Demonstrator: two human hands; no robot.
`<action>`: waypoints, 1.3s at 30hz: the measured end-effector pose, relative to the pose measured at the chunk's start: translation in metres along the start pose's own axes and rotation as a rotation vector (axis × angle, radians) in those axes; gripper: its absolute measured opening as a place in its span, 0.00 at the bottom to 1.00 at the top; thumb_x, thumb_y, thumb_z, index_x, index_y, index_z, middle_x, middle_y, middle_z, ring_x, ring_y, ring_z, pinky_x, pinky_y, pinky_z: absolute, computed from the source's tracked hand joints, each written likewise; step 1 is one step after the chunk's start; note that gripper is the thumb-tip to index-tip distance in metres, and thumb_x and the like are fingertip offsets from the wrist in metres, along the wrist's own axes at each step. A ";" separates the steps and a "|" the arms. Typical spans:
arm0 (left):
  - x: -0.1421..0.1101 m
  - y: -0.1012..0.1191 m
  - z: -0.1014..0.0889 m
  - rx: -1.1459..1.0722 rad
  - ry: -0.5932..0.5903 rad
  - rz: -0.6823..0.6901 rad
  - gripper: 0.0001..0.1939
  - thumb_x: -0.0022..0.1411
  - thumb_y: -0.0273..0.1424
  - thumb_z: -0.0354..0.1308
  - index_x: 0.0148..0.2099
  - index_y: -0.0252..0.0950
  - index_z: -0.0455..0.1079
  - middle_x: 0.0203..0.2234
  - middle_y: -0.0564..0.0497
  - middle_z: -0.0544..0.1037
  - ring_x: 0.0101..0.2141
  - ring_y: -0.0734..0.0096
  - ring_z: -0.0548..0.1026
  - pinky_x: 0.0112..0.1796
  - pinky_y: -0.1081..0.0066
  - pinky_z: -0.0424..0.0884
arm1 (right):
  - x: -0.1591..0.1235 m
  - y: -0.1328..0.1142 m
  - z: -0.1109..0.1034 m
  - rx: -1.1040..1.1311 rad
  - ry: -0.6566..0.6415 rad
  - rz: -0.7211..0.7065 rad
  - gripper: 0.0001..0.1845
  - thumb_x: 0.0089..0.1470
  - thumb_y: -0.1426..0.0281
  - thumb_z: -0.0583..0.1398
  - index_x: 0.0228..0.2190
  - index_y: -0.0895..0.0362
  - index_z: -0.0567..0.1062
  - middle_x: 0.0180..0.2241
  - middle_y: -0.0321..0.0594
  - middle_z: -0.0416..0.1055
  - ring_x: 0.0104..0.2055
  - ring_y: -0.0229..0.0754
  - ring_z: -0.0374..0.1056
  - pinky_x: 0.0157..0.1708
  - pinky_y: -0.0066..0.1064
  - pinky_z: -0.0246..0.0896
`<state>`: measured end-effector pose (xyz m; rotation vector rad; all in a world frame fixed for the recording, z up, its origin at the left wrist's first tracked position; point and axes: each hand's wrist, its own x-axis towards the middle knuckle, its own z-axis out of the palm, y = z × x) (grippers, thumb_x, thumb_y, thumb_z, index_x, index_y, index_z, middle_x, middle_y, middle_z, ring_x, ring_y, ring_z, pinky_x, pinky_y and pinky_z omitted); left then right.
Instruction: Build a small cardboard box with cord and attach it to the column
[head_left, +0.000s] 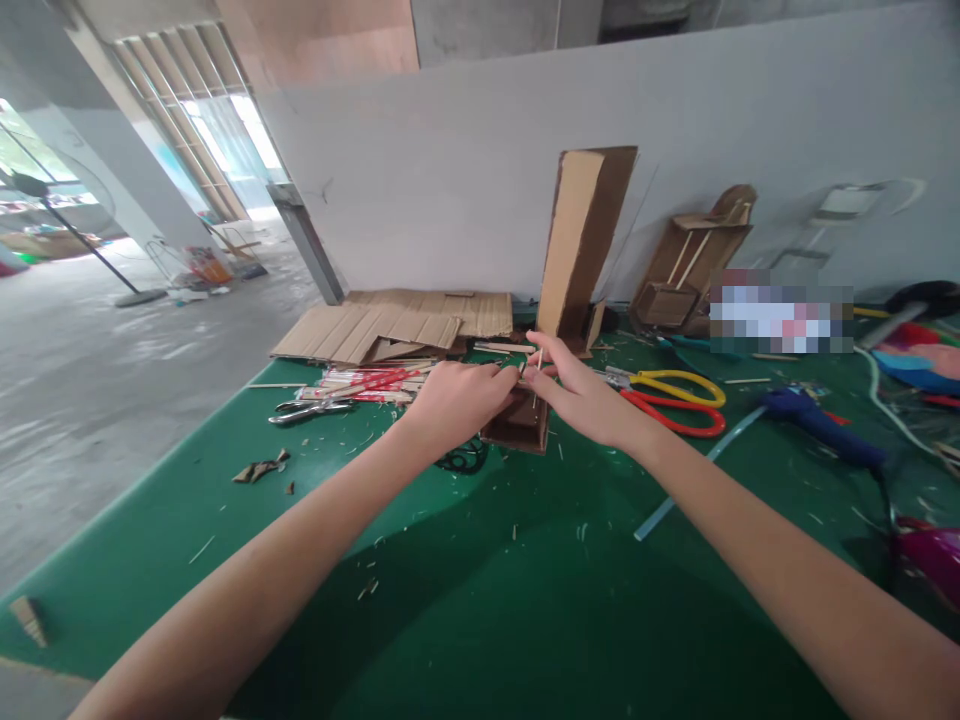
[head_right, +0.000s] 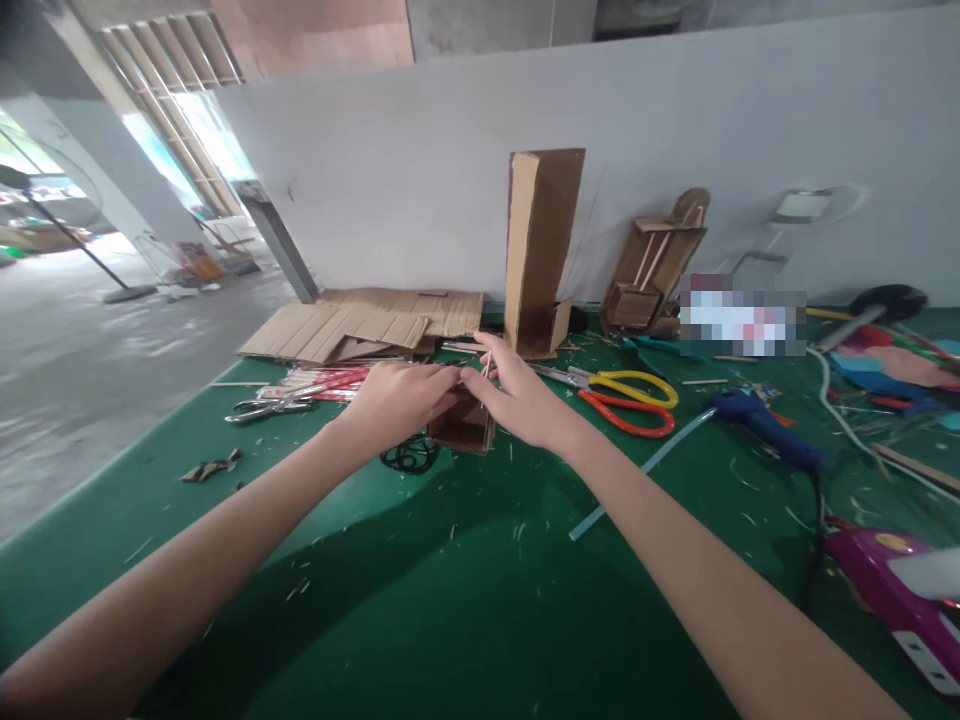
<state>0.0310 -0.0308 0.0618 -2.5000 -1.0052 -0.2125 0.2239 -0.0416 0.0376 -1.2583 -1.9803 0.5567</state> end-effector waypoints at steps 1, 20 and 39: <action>0.000 -0.001 0.000 0.001 -0.012 -0.036 0.11 0.68 0.32 0.46 0.42 0.34 0.68 0.27 0.47 0.78 0.27 0.63 0.78 0.24 0.70 0.61 | 0.000 0.002 0.002 0.035 -0.052 0.004 0.35 0.60 0.52 0.52 0.63 0.51 0.50 0.58 0.51 0.61 0.55 0.49 0.64 0.51 0.44 0.61; 0.001 -0.006 -0.009 -0.224 -0.026 -0.230 0.11 0.64 0.40 0.51 0.40 0.37 0.65 0.30 0.51 0.78 0.29 0.68 0.75 0.23 0.72 0.53 | -0.003 -0.006 0.001 -0.149 -0.041 -0.207 0.17 0.57 0.66 0.56 0.48 0.51 0.72 0.47 0.45 0.65 0.48 0.45 0.65 0.49 0.41 0.63; 0.000 -0.025 -0.007 -0.342 -0.042 -0.102 0.15 0.63 0.46 0.52 0.38 0.39 0.69 0.33 0.53 0.78 0.32 0.68 0.73 0.27 0.72 0.55 | -0.001 0.006 0.006 -0.242 0.058 -0.246 0.21 0.58 0.63 0.56 0.52 0.52 0.70 0.51 0.45 0.65 0.54 0.47 0.63 0.54 0.46 0.61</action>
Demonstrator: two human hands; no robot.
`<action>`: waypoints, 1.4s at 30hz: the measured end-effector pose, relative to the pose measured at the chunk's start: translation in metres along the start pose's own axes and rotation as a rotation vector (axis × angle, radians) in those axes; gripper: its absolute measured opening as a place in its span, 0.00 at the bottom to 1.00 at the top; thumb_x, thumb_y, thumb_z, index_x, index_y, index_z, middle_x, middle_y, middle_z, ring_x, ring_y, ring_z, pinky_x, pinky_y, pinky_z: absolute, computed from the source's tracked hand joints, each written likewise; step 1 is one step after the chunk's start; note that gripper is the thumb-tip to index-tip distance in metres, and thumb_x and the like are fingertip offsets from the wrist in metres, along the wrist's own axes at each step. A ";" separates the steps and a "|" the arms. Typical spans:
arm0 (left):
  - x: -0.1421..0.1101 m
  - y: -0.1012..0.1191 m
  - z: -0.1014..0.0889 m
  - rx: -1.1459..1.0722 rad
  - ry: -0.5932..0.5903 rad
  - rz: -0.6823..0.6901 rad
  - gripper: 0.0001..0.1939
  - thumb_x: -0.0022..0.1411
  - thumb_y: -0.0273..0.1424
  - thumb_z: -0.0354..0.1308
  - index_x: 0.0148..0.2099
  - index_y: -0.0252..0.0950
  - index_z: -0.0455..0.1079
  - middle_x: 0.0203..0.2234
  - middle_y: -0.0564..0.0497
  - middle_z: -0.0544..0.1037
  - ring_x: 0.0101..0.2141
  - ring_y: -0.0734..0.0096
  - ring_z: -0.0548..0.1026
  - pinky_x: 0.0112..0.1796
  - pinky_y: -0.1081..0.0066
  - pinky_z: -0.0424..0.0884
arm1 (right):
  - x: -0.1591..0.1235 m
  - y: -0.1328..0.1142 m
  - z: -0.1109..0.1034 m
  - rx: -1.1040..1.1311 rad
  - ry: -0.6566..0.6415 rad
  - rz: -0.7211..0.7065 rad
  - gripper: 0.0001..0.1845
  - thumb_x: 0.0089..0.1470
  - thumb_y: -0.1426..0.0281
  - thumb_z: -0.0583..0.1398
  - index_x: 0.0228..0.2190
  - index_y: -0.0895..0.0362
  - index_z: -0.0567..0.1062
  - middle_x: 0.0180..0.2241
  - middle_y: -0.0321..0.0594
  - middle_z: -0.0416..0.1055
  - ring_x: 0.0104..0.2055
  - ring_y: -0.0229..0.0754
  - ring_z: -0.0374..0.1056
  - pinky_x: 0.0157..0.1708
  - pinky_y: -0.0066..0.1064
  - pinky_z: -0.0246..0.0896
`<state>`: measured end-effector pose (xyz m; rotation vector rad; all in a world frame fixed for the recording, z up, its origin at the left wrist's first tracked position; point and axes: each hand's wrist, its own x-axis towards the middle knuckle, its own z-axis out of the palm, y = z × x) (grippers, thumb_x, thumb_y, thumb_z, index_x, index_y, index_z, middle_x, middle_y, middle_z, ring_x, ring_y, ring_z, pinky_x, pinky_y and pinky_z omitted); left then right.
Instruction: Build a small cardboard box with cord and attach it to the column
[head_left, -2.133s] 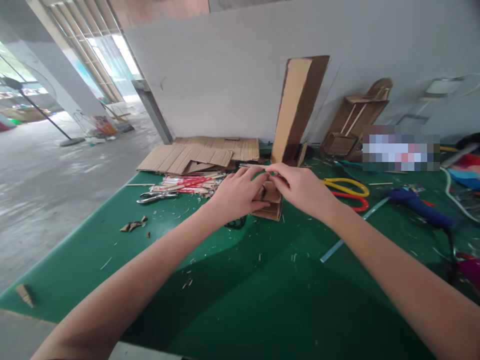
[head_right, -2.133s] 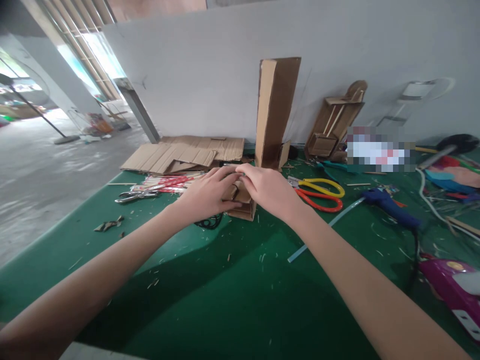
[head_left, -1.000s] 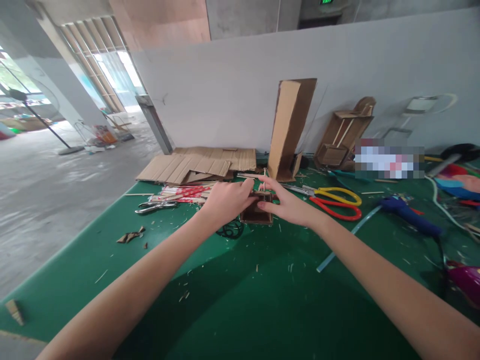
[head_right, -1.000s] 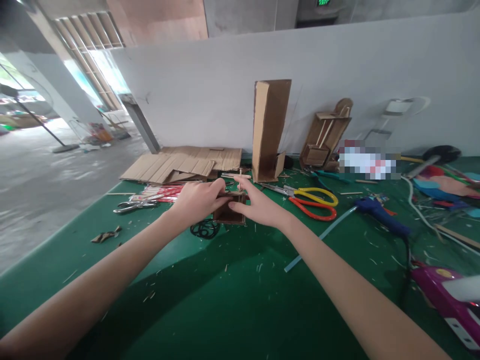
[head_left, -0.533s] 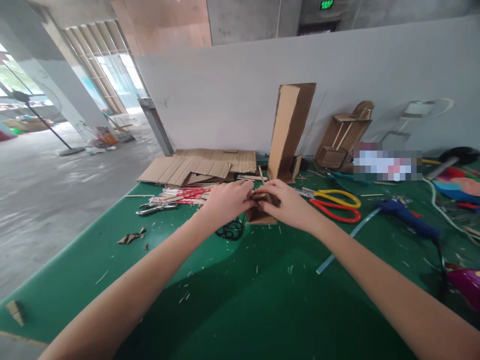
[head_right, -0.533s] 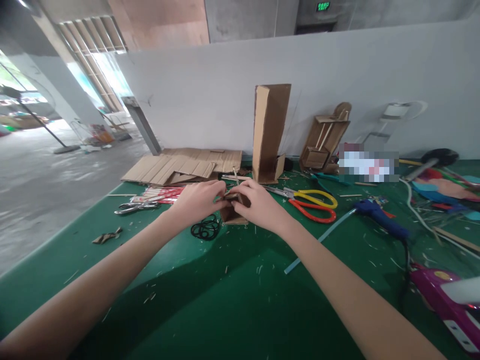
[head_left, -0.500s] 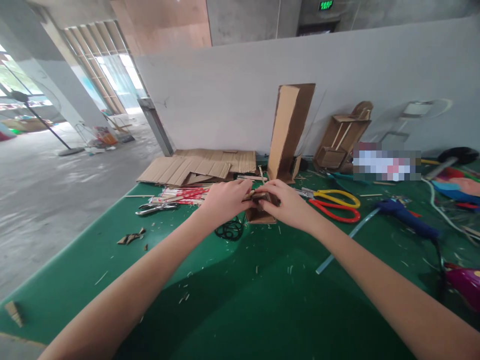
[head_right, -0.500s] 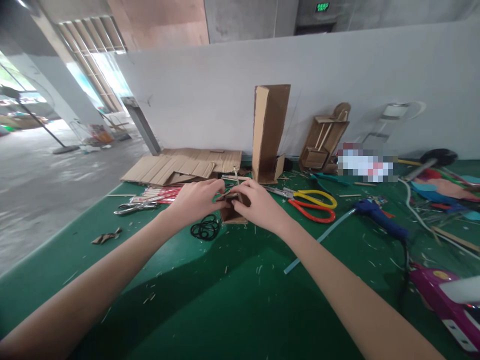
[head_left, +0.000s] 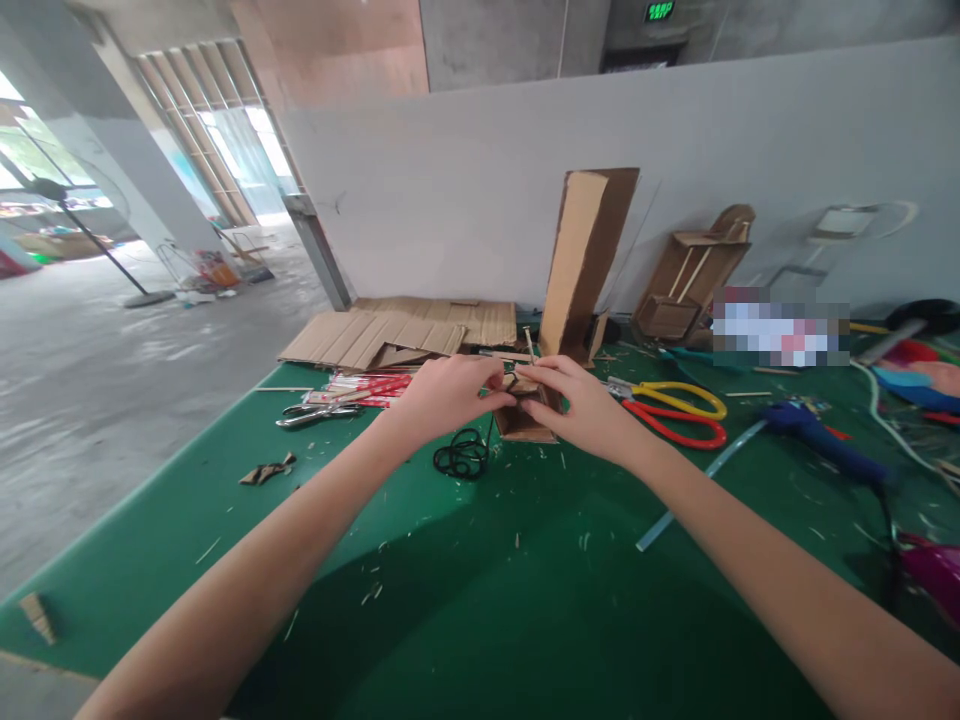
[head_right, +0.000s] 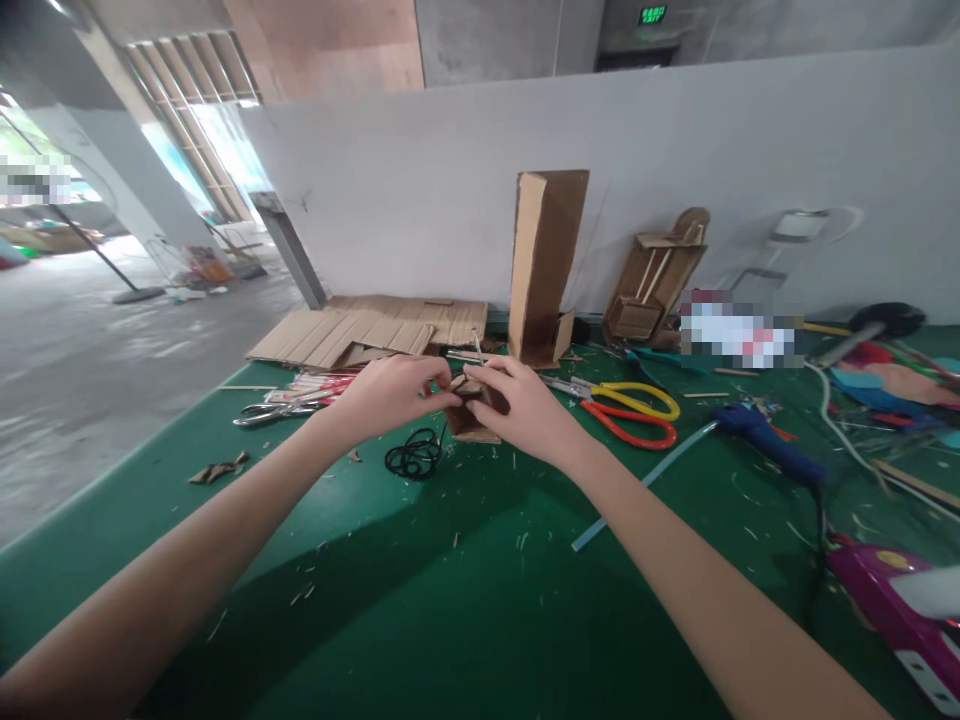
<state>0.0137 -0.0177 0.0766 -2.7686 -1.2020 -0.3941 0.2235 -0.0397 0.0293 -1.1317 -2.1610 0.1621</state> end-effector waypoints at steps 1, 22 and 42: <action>0.000 -0.001 0.001 -0.023 0.003 -0.003 0.15 0.63 0.45 0.52 0.37 0.39 0.69 0.33 0.53 0.78 0.32 0.68 0.73 0.27 0.71 0.55 | 0.000 0.001 0.000 -0.004 -0.006 -0.011 0.21 0.58 0.63 0.56 0.53 0.52 0.70 0.50 0.45 0.65 0.54 0.47 0.63 0.54 0.46 0.61; 0.005 -0.032 0.034 -1.108 -0.143 -0.235 0.38 0.53 0.47 0.63 0.60 0.38 0.55 0.54 0.39 0.65 0.54 0.54 0.66 0.47 0.59 0.68 | -0.012 0.010 0.014 -0.075 0.177 -0.246 0.46 0.54 0.72 0.59 0.64 0.34 0.43 0.56 0.43 0.48 0.61 0.52 0.54 0.57 0.51 0.61; 0.001 -0.005 0.043 -1.729 -0.313 -0.216 0.36 0.50 0.46 0.68 0.56 0.44 0.57 0.55 0.39 0.65 0.49 0.49 0.71 0.34 0.58 0.78 | -0.017 0.015 0.015 -0.264 0.269 -0.250 0.57 0.49 0.71 0.62 0.65 0.43 0.29 0.54 0.51 0.51 0.59 0.59 0.54 0.55 0.58 0.58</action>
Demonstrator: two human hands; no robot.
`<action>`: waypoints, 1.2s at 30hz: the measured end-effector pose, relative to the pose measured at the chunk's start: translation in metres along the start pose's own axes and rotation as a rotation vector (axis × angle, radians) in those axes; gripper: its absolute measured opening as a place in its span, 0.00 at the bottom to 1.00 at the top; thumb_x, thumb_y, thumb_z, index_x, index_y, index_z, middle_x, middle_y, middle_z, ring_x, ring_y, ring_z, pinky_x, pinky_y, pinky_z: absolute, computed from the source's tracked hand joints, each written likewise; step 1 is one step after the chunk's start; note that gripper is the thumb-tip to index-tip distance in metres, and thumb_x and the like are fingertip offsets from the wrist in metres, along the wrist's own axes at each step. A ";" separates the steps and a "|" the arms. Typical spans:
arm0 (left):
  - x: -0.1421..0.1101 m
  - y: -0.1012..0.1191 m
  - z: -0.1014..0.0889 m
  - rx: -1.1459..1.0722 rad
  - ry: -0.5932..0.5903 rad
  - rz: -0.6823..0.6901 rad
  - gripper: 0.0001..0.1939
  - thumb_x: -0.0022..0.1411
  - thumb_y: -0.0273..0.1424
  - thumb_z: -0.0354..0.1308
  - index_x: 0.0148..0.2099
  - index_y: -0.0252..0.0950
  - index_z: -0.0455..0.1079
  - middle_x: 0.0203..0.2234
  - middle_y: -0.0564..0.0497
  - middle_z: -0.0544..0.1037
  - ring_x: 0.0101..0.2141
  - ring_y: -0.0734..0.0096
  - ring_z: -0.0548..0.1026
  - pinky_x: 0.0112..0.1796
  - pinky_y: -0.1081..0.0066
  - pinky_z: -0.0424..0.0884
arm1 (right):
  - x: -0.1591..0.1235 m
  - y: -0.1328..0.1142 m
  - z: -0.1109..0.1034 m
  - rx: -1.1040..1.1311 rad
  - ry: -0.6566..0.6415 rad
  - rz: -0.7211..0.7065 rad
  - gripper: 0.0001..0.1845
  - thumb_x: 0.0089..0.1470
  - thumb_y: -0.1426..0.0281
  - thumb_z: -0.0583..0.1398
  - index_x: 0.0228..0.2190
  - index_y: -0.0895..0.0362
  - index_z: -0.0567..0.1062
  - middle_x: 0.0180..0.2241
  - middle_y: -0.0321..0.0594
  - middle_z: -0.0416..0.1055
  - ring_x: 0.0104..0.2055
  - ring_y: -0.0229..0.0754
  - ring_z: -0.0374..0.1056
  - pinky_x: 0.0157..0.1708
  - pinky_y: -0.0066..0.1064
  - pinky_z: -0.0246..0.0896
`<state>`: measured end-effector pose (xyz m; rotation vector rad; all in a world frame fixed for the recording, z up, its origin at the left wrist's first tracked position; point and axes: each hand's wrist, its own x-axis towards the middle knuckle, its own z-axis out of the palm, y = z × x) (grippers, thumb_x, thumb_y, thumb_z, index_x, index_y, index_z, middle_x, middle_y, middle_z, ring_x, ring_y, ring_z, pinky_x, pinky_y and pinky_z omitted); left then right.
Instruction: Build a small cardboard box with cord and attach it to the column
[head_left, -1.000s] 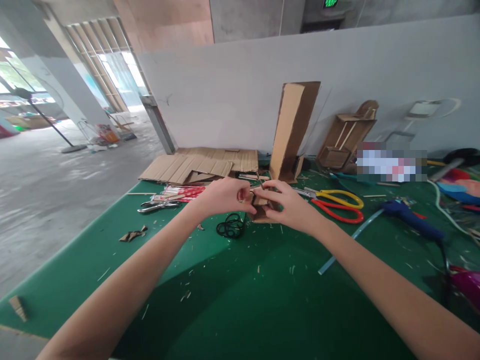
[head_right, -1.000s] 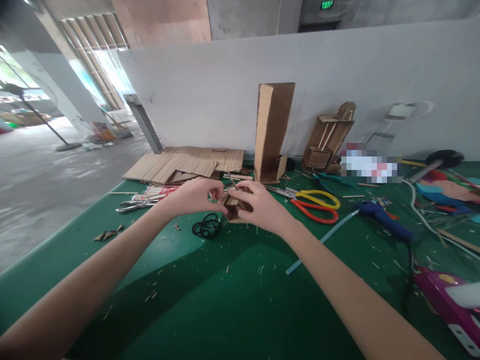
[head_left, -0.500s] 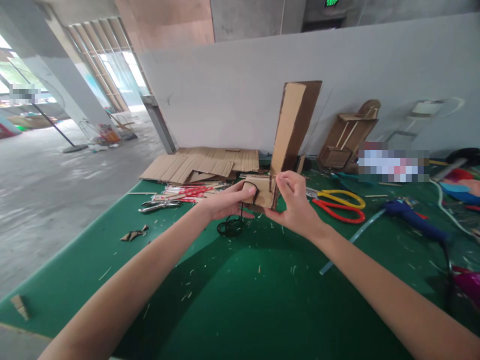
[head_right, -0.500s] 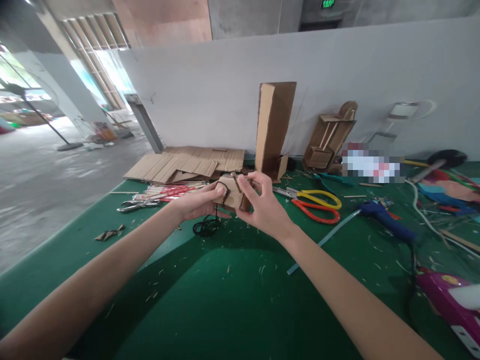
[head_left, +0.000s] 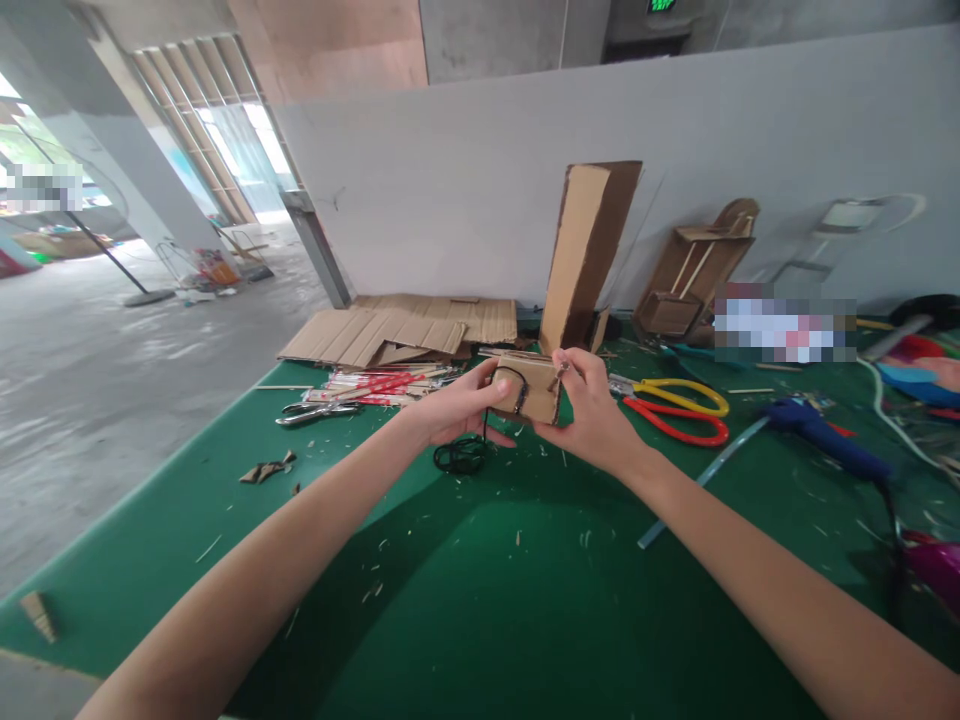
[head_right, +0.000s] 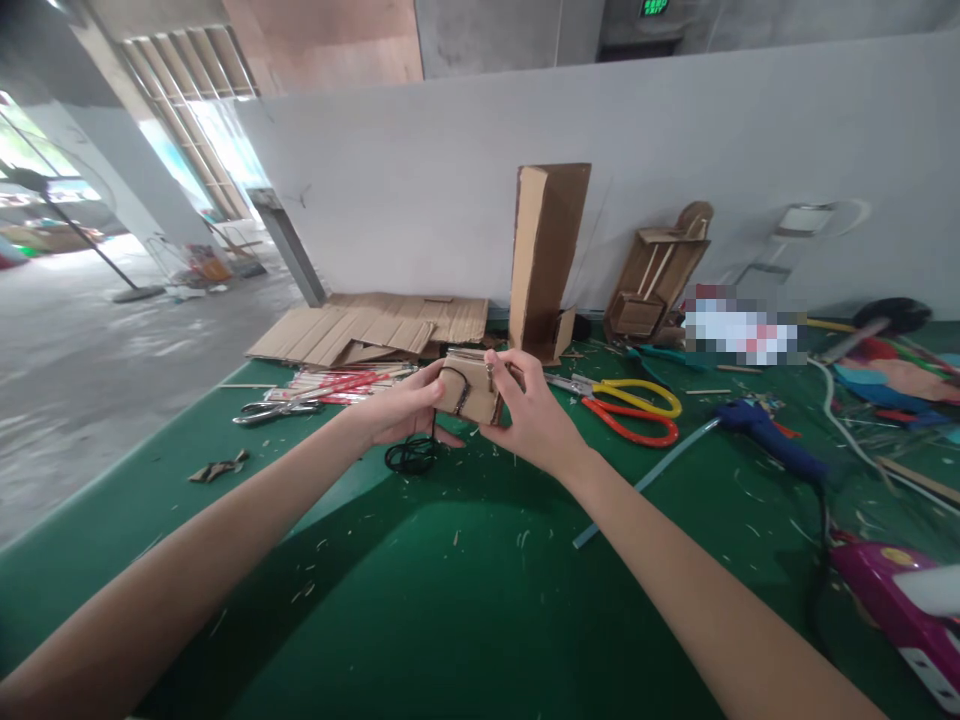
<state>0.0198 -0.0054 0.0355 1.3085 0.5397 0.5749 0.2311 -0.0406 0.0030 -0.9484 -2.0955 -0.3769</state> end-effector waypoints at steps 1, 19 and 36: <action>0.001 0.000 0.001 0.018 0.024 -0.009 0.34 0.51 0.43 0.68 0.56 0.43 0.58 0.54 0.39 0.66 0.49 0.50 0.72 0.35 0.58 0.78 | 0.000 0.001 0.000 0.003 -0.003 -0.009 0.57 0.49 0.71 0.62 0.65 0.43 0.29 0.54 0.51 0.51 0.59 0.59 0.54 0.55 0.58 0.59; 0.002 -0.003 0.013 0.162 0.121 0.060 0.35 0.51 0.32 0.68 0.58 0.41 0.56 0.52 0.40 0.67 0.51 0.53 0.70 0.41 0.58 0.75 | 0.000 0.004 0.001 -0.007 0.016 -0.061 0.56 0.50 0.71 0.62 0.66 0.42 0.31 0.53 0.50 0.52 0.57 0.57 0.56 0.53 0.57 0.61; 0.005 -0.008 0.007 0.239 0.063 0.063 0.42 0.50 0.42 0.68 0.62 0.41 0.53 0.56 0.38 0.65 0.52 0.49 0.69 0.40 0.58 0.75 | -0.002 0.005 0.001 0.025 0.014 -0.026 0.56 0.49 0.69 0.63 0.66 0.41 0.33 0.54 0.49 0.52 0.58 0.57 0.56 0.54 0.57 0.60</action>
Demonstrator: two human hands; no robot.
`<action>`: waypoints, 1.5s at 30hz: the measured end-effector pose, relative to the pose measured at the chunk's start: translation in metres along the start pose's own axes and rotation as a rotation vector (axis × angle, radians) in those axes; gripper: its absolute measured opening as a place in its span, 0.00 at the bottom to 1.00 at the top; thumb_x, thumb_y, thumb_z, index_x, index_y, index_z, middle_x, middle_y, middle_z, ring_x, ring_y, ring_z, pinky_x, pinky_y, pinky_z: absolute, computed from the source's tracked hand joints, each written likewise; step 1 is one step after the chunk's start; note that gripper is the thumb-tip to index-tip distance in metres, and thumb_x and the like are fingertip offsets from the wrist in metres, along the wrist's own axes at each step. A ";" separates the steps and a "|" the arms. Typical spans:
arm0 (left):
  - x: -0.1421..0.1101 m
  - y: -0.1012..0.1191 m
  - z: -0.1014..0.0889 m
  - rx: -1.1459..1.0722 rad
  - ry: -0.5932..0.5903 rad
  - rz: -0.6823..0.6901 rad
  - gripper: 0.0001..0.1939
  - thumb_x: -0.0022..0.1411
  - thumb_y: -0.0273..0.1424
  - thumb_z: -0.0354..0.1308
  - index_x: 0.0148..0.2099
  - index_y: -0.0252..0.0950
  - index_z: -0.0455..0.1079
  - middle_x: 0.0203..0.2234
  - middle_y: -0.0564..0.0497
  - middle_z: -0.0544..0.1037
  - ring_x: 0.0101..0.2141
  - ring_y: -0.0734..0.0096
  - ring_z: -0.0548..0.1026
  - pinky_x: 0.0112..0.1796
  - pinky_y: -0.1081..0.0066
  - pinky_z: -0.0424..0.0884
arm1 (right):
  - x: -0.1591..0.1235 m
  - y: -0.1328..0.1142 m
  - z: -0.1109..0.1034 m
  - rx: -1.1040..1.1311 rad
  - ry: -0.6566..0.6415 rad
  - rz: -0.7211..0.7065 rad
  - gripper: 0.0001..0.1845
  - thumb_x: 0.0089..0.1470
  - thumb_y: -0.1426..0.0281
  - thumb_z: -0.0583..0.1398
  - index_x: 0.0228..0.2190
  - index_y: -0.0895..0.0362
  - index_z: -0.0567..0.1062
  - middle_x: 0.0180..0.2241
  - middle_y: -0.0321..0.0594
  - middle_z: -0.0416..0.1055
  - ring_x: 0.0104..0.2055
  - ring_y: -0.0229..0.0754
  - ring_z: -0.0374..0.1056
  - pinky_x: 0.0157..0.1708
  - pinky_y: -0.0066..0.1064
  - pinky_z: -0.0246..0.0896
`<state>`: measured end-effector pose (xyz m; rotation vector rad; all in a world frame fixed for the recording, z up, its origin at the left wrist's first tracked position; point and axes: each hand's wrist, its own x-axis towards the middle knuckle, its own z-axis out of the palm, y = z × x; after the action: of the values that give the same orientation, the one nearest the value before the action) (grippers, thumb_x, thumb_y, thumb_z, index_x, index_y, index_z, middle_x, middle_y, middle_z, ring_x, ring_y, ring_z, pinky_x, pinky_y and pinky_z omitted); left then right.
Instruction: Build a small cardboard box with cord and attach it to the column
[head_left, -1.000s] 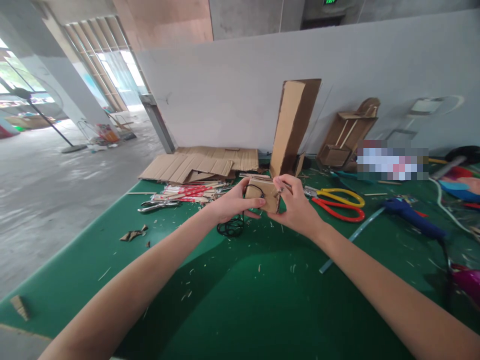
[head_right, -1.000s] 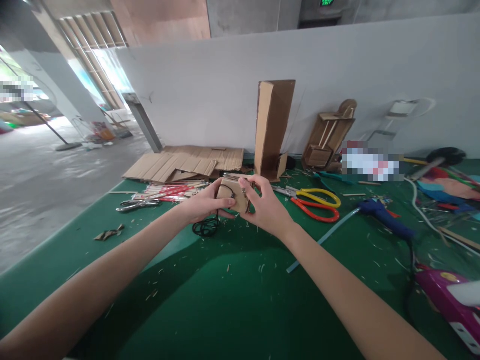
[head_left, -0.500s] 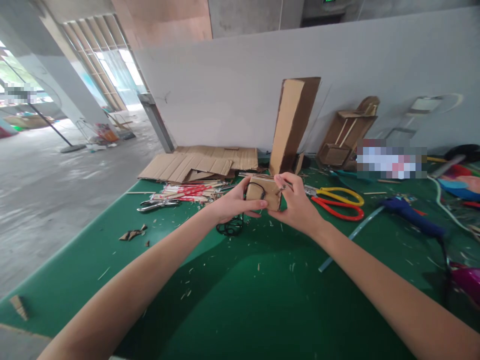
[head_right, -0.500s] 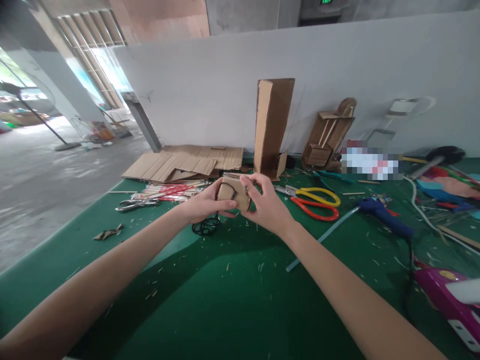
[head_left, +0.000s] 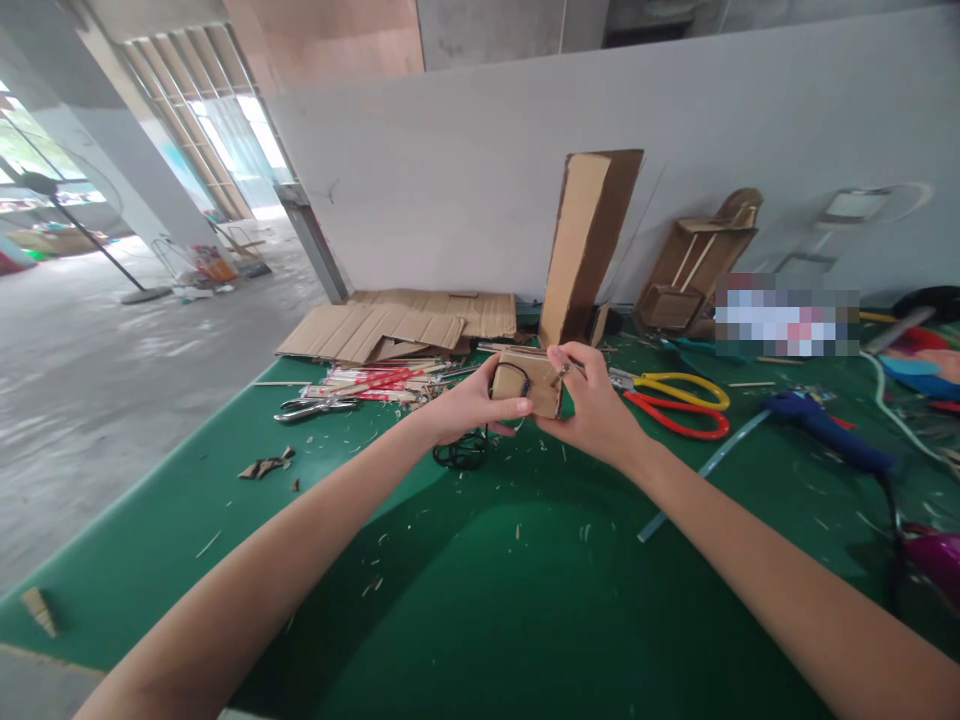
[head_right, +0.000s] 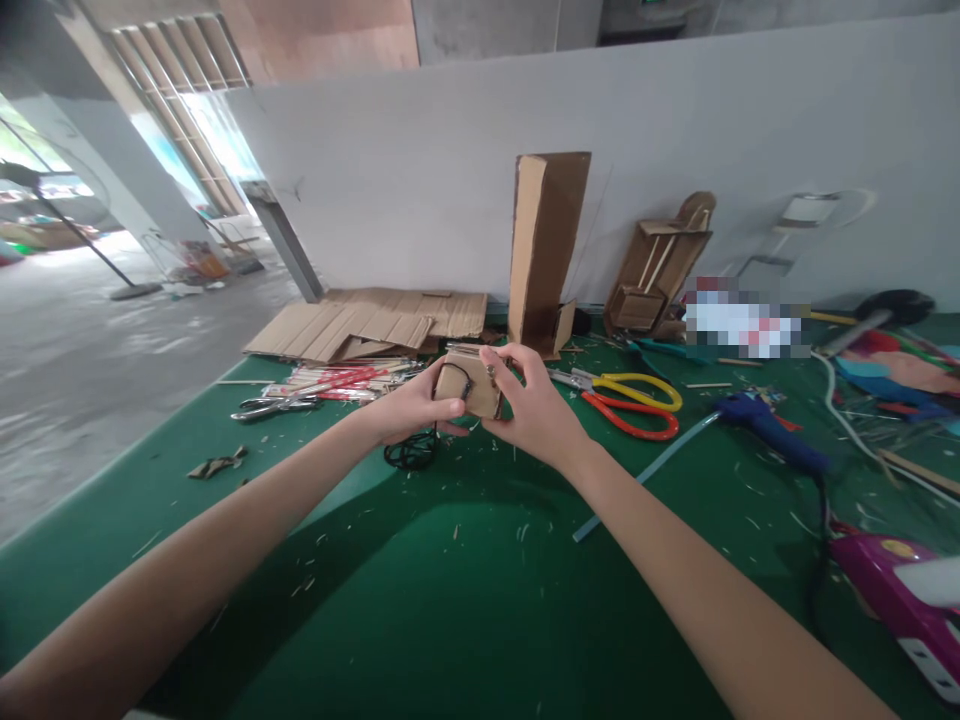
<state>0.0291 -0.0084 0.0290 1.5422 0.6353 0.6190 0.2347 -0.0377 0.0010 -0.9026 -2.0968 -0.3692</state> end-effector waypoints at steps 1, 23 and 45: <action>0.000 0.001 -0.001 0.022 -0.002 0.023 0.44 0.48 0.43 0.69 0.62 0.40 0.52 0.57 0.37 0.64 0.53 0.49 0.68 0.43 0.56 0.73 | 0.000 0.000 0.000 0.016 -0.006 0.023 0.55 0.49 0.68 0.63 0.66 0.42 0.34 0.54 0.49 0.53 0.58 0.57 0.56 0.54 0.57 0.60; -0.003 0.006 -0.006 0.253 0.023 0.258 0.45 0.54 0.41 0.64 0.67 0.41 0.44 0.64 0.39 0.52 0.60 0.53 0.60 0.55 0.60 0.63 | 0.000 0.001 0.002 0.099 0.011 0.062 0.47 0.47 0.67 0.64 0.63 0.47 0.47 0.55 0.50 0.55 0.60 0.56 0.55 0.57 0.55 0.57; 0.001 -0.010 -0.013 -0.017 -0.071 0.208 0.39 0.54 0.44 0.65 0.64 0.43 0.53 0.54 0.42 0.67 0.50 0.57 0.70 0.48 0.60 0.68 | -0.004 0.002 0.003 -0.025 -0.051 -0.104 0.45 0.52 0.69 0.62 0.64 0.47 0.44 0.54 0.52 0.55 0.58 0.58 0.56 0.53 0.55 0.63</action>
<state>0.0204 0.0018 0.0198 1.6192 0.4176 0.7207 0.2365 -0.0364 -0.0043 -0.8276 -2.1956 -0.4313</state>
